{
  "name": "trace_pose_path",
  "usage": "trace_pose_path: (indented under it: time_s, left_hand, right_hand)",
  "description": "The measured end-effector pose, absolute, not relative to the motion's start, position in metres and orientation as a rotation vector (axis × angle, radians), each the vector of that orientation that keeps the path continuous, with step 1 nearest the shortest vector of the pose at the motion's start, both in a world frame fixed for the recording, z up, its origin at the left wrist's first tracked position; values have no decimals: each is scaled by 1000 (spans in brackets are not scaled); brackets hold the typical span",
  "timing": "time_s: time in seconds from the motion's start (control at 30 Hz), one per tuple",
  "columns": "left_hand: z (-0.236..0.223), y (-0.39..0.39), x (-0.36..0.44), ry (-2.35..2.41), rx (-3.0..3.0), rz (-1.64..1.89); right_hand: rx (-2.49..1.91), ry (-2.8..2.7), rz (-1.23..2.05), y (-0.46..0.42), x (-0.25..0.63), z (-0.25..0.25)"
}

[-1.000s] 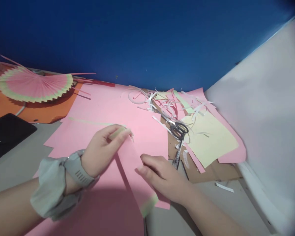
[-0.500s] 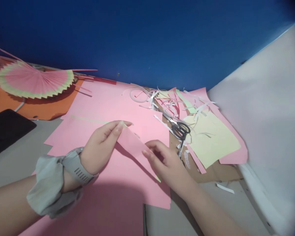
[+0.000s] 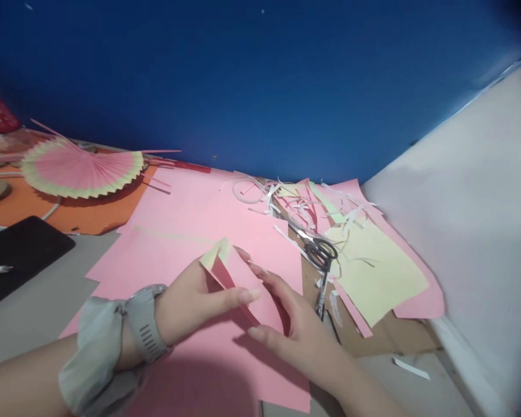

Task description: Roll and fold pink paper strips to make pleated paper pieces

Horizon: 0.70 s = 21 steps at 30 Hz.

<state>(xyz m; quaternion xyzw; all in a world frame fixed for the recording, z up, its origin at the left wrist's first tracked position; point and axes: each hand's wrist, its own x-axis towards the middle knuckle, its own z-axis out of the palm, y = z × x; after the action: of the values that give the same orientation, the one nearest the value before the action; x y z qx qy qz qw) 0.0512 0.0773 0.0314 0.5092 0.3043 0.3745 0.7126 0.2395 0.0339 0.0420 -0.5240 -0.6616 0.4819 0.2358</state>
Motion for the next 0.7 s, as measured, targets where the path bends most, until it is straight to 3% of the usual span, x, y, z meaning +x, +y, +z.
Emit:
trace_pose_path:
  time_s: [0.27, 0.5, 0.7]
  left_hand:
    - [28, 79, 52, 694, 1102, 819]
    - [36, 76, 52, 825, 1066, 746]
    - [34, 73, 55, 793, 1052, 627]
  right_hand:
    - [-1378, -1995, 1182, 35, 239, 42]
    - [-1486, -2038, 467, 29, 238, 29]
    - [-1424, -2133, 367, 27, 240, 32]
